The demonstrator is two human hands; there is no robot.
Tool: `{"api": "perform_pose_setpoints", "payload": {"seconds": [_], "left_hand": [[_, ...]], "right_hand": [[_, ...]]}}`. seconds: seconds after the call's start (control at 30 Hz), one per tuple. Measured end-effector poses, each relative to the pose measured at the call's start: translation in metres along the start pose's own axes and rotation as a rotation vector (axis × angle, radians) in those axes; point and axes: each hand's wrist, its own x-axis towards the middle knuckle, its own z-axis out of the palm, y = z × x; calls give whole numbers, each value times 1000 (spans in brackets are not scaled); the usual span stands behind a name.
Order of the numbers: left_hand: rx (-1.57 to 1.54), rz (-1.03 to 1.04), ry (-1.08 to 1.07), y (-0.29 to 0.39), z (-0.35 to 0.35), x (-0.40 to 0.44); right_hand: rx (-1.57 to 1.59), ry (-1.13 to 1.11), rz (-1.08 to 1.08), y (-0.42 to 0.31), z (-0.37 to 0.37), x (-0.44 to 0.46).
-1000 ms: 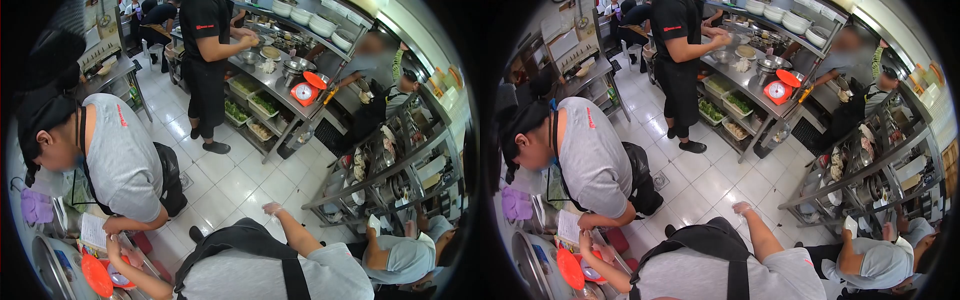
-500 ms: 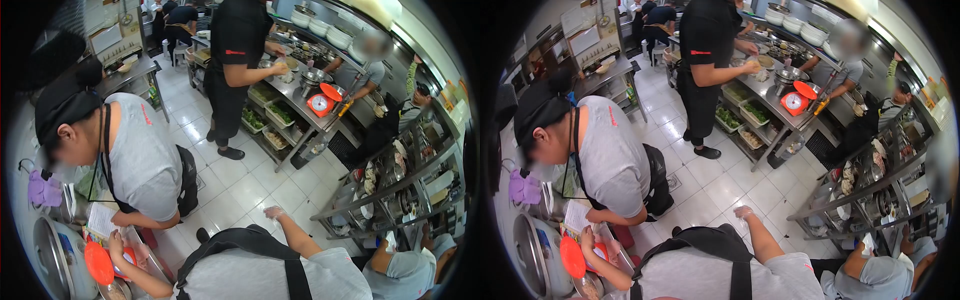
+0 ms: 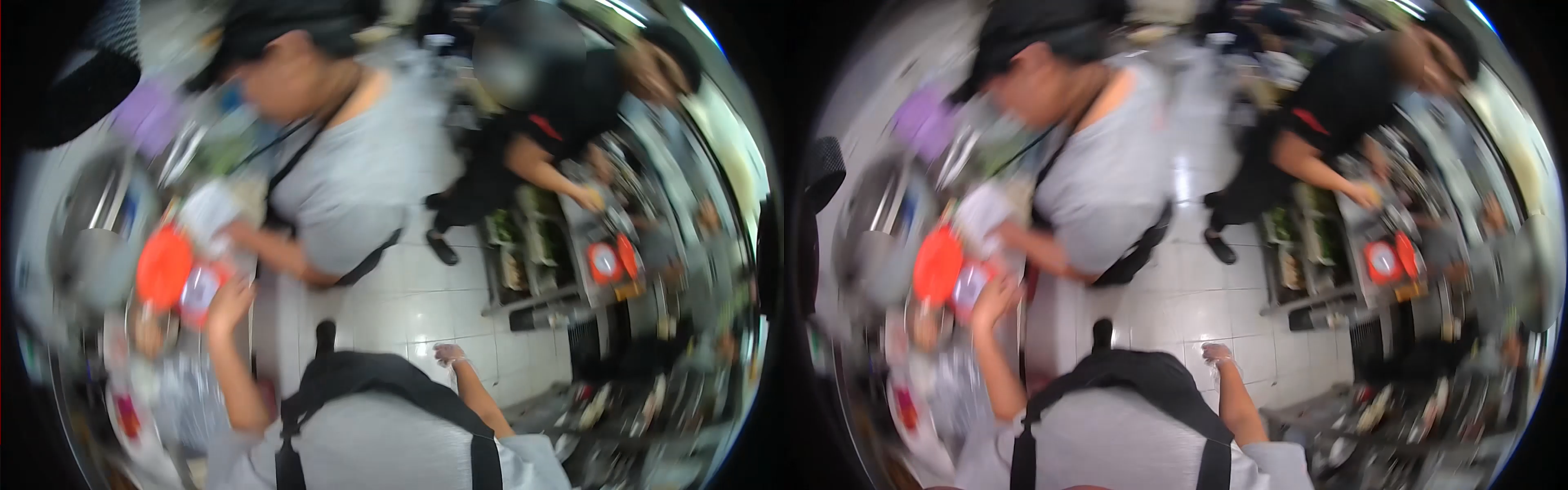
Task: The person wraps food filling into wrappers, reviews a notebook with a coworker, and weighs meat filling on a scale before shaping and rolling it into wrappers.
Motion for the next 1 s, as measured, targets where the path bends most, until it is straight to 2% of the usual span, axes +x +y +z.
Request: {"api": "perform_pose_setpoints", "payload": {"seconds": [0.07, 0.1, 0.2, 0.27, 0.4, 0.53, 0.6, 0.7, 0.8, 0.87, 0.93, 1.0], "left_hand": [[-36, -34, 20, 34, 12, -29], [7, 36, 91, 13, 39, -40], [9, -199, -39, 24, 59, -89], [-13, -269, -106, 19, 72, -121], [-8, -405, 17, -6, 98, -180], [-76, -473, -32, -16, 104, -208], [-104, -449, -13, -17, 98, -204], [-69, -382, 142, -15, 80, -185], [-68, -381, 223, 4, 29, -149], [18, -375, 252, 7, 1, -118], [25, -237, 466, 7, -26, -84], [182, -124, 586, 0, -65, -38]], "right_hand": [[120, -13, 99, 1, -2, -3], [232, -49, 103, 1, -1, 0], [103, -97, 79, -8, 5, 2], [186, -171, 126, 7, 2, 28], [102, -271, 75, -19, 10, 46], [-40, -276, -34, -82, 40, 39], [-89, -273, -95, -107, 53, 30], [-133, -311, -156, -125, 71, 22], [-73, -340, -162, -116, 82, 25], [-209, -337, -184, -110, 81, 14], [-169, -314, -102, -99, 78, 2], [-196, -296, -83, -86, 68, -16]]}}
